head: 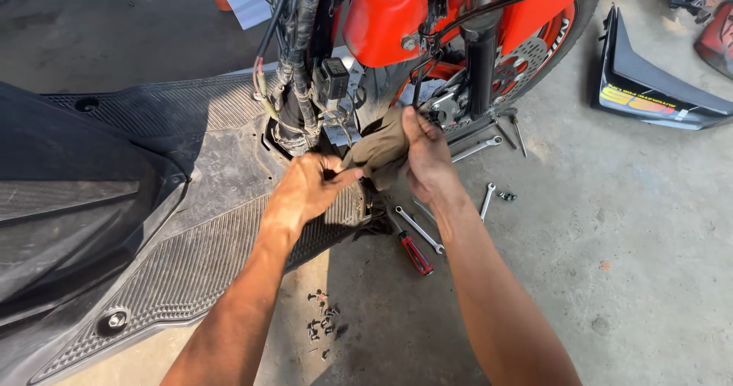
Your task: Disassembling and repairing motorcycle components using a screwdriver and wrenches
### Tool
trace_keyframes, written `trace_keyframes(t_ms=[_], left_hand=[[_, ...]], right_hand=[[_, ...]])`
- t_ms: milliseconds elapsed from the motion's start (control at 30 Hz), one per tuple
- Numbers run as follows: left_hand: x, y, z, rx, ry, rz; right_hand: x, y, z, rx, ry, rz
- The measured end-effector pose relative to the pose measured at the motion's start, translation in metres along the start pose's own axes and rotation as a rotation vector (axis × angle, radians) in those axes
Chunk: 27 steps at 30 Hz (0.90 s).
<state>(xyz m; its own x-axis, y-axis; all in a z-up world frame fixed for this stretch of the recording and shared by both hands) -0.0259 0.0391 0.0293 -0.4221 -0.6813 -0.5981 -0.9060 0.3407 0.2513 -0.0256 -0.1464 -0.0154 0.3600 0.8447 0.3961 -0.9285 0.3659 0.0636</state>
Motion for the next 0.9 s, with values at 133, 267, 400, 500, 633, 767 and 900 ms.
trace_keyframes(t_ms=[133,267,400,500,633,767,900], left_hand=[[-0.006,0.001,0.021,0.046,0.15,-0.002],[-0.028,0.007,0.022,-0.006,-0.007,-0.246],[-0.036,0.016,0.01,0.118,0.235,-0.382],[-0.029,0.001,0.008,0.259,0.217,-0.451],[-0.023,-0.004,0.016,0.313,0.234,-0.498],[-0.023,-0.029,0.036,0.294,0.171,-0.531],[-0.024,-0.034,0.036,0.162,0.23,-0.496]], right_hand=[[0.004,0.024,0.003,0.25,0.289,0.288],[0.003,0.028,-0.001,0.314,0.801,0.464],[0.007,0.018,-0.002,0.138,0.718,0.344],[0.006,-0.013,-0.015,-0.523,0.507,0.285],[0.034,-0.012,-0.026,-0.678,0.282,0.325],[0.028,-0.013,-0.037,-0.573,0.273,0.381],[0.035,-0.024,-0.055,-0.554,0.255,0.405]])
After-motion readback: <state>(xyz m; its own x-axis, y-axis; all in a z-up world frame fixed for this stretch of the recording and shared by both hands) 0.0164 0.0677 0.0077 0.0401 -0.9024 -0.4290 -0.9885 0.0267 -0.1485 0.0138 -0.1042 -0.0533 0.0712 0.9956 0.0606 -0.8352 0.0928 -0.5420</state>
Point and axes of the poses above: each hand's wrist, its own y-axis away from the middle knuckle, its own x-axis out of the palm, z = x × y, the point moved 1 cm from there along -y, towards the middle knuckle, and after that the axes turned 3 degrees about z, right-handed, at the moved point
